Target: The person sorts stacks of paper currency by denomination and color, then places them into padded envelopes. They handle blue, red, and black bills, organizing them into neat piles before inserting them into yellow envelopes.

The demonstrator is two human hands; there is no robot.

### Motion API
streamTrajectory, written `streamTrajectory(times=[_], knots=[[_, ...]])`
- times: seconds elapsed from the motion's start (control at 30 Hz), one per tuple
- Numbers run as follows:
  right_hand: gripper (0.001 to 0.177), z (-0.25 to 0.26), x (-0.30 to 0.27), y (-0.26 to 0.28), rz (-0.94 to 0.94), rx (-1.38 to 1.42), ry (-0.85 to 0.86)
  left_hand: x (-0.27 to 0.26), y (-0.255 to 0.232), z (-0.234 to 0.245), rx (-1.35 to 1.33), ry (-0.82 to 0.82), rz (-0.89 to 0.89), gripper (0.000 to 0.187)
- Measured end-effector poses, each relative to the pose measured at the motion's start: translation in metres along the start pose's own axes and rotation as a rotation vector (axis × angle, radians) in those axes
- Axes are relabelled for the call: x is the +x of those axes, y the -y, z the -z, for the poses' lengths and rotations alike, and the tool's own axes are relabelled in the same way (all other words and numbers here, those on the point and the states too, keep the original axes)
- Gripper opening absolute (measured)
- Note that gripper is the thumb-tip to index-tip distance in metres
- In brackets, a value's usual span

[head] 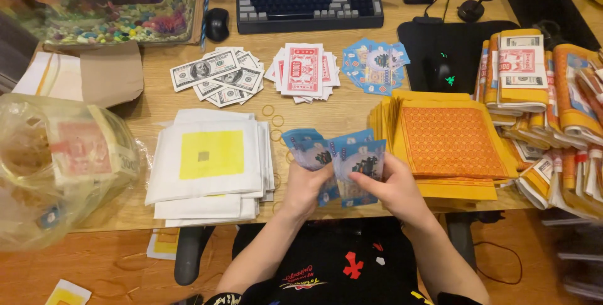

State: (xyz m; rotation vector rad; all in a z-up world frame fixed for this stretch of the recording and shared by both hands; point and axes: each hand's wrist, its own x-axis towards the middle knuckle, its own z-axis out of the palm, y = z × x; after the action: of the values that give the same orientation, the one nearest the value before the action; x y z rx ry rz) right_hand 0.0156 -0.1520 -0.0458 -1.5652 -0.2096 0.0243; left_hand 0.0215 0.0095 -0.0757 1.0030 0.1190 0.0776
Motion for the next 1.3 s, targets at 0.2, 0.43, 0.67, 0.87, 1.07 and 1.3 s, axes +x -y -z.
streamTrajectory(times=[0.2,0.43,0.67,0.87,1.07,1.3], knots=[[0.018,0.000,0.013,-0.001,0.137,-0.101,-0.040,0.011,0.055,0.017,0.202,0.059,0.036,0.038],[0.029,0.005,0.014,0.005,-0.037,-0.069,-0.272,0.000,0.016,0.000,-0.042,-0.026,0.119,0.035],[0.041,-0.013,0.018,-0.030,-0.108,0.161,-0.277,-0.006,0.009,-0.006,-0.011,0.038,0.097,0.029],[0.031,0.016,0.027,-0.038,-0.026,0.434,-0.225,-0.001,0.022,0.001,-0.025,0.033,0.164,0.025],[0.033,0.025,0.032,-0.026,0.011,0.691,-0.166,-0.002,0.021,-0.001,-0.154,0.011,0.237,0.028],[0.033,-0.023,0.023,0.000,0.503,0.479,-0.091,0.011,0.072,0.017,-0.146,-0.019,0.298,0.042]])
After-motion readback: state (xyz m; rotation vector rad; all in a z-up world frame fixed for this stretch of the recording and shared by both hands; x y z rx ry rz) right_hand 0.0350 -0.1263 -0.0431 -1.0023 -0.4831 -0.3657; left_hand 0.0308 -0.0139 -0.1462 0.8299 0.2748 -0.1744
